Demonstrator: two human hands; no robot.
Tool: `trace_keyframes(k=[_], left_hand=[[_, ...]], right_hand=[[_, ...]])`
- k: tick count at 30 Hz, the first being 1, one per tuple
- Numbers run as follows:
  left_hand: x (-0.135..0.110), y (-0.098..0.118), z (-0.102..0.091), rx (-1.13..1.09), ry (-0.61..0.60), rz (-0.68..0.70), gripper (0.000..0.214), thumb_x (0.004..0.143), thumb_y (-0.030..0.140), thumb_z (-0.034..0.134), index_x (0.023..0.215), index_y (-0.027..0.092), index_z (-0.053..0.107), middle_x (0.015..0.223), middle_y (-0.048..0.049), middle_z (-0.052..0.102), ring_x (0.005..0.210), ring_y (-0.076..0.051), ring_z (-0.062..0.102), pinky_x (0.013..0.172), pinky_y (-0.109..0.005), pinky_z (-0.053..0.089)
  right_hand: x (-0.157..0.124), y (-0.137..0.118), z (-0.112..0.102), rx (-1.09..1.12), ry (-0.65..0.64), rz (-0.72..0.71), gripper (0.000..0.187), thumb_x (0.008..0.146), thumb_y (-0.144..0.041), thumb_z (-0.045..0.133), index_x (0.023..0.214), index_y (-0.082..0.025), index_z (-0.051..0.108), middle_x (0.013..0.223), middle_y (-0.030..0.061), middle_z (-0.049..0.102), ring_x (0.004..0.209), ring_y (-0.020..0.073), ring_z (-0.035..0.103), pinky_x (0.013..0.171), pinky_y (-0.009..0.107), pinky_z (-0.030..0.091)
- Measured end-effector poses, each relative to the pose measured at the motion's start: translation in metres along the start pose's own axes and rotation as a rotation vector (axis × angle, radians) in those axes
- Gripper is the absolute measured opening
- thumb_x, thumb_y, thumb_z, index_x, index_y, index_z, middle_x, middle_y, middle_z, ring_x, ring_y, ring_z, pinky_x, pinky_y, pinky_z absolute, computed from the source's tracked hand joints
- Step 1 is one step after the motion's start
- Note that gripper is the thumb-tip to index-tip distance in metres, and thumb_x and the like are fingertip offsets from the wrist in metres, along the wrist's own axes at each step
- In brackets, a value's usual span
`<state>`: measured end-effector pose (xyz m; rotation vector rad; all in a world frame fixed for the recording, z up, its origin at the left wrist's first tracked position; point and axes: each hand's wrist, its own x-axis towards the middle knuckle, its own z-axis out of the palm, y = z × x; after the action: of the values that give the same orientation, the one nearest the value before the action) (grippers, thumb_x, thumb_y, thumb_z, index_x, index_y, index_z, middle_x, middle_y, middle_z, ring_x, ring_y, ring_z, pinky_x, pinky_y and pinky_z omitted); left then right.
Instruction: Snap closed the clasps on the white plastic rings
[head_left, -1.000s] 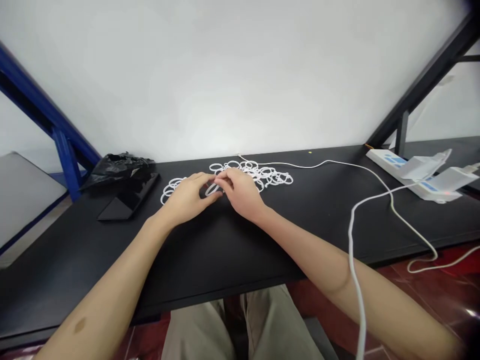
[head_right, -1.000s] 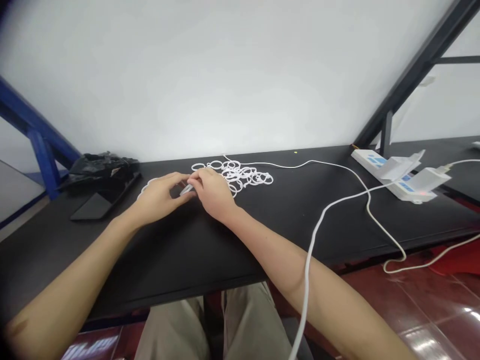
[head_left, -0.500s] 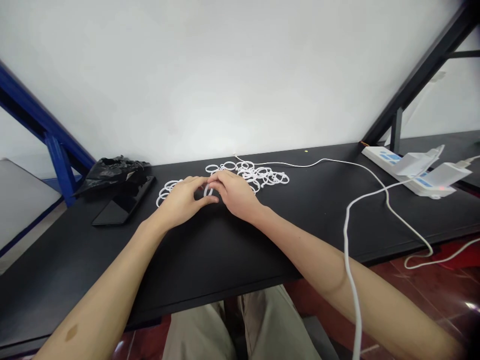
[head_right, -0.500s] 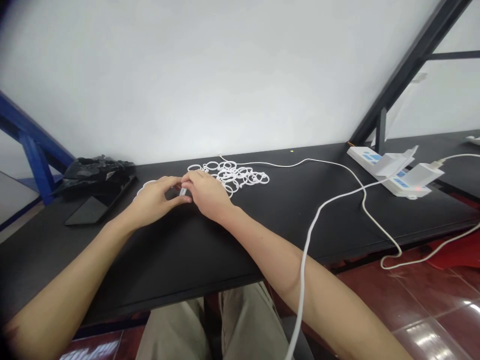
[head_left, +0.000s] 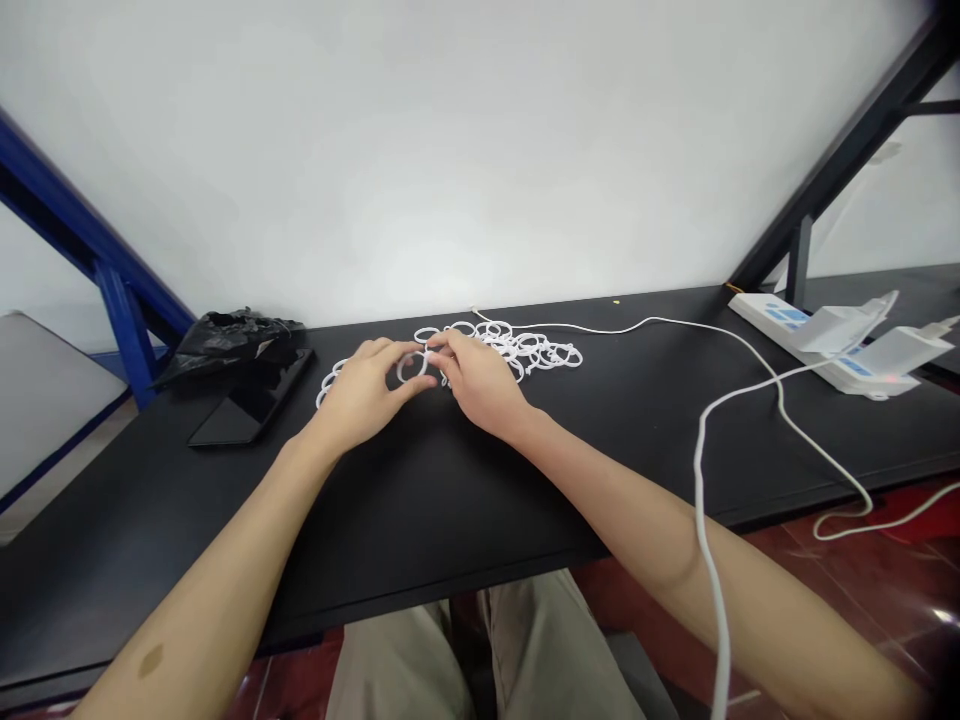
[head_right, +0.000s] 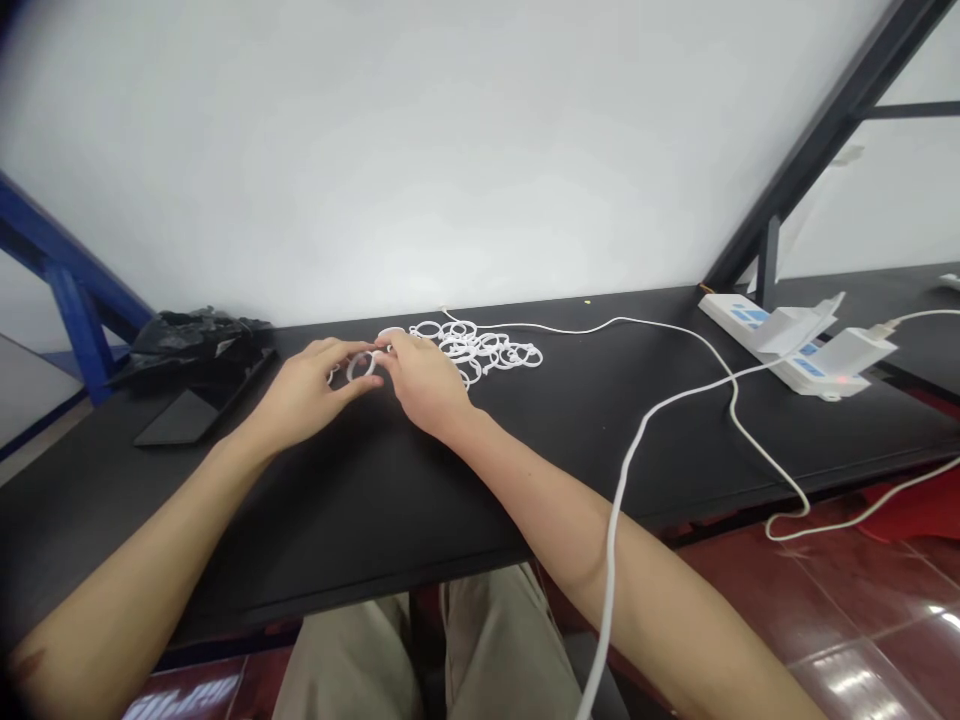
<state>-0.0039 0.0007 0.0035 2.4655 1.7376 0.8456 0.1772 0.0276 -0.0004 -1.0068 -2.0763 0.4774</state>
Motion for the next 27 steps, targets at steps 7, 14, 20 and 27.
trace_keyframes(k=[7, 14, 20, 27], left_hand=[[-0.003, -0.019, -0.001, 0.461, 0.046, -0.333, 0.05, 0.089, 0.044, 0.047, 0.127, 0.015, 0.062, 0.118, -0.0198, 0.062, 0.112, -0.041, 0.051, 0.087, -0.053, 0.046], [-0.01, -0.04, 0.003, 0.512, 0.061, -0.366, 0.049, 0.088, 0.046, 0.043, 0.119, 0.014, 0.064, 0.109, -0.0245, 0.064, 0.105, -0.045, 0.053, 0.078, -0.058, 0.046], [-0.002, -0.024, -0.001, 0.319, 0.095, -0.264, 0.051, 0.089, 0.039, 0.045, 0.132, 0.015, 0.057, 0.127, -0.0194, 0.058, 0.116, -0.04, 0.049, 0.094, -0.055, 0.043], [-0.001, 0.001, -0.001, 0.004, -0.081, 0.057, 0.041, 0.09, 0.03, 0.046, 0.128, 0.019, 0.058, 0.126, -0.0085, 0.063, 0.114, -0.026, 0.053, 0.1, -0.041, 0.042]], right_hand=[[-0.004, 0.003, -0.001, -0.391, -0.14, -0.09, 0.023, 0.092, -0.029, 0.06, 0.11, -0.016, 0.068, 0.108, 0.0119, 0.067, 0.109, 0.0285, 0.047, 0.099, 0.046, 0.037], [-0.005, 0.01, 0.004, -0.38, -0.263, -0.111, 0.018, 0.091, -0.013, 0.056, 0.097, -0.02, 0.072, 0.099, 0.0105, 0.068, 0.104, 0.0288, 0.045, 0.092, 0.047, 0.038], [-0.005, 0.002, 0.003, -0.196, -0.134, -0.143, 0.022, 0.094, -0.012, 0.048, 0.106, -0.017, 0.066, 0.107, 0.0085, 0.067, 0.101, 0.0235, 0.047, 0.093, 0.039, 0.041], [-0.005, 0.0, 0.004, -0.073, -0.106, -0.187, 0.033, 0.086, 0.0, 0.043, 0.11, -0.016, 0.06, 0.111, 0.0079, 0.065, 0.102, 0.021, 0.051, 0.096, 0.037, 0.042]])
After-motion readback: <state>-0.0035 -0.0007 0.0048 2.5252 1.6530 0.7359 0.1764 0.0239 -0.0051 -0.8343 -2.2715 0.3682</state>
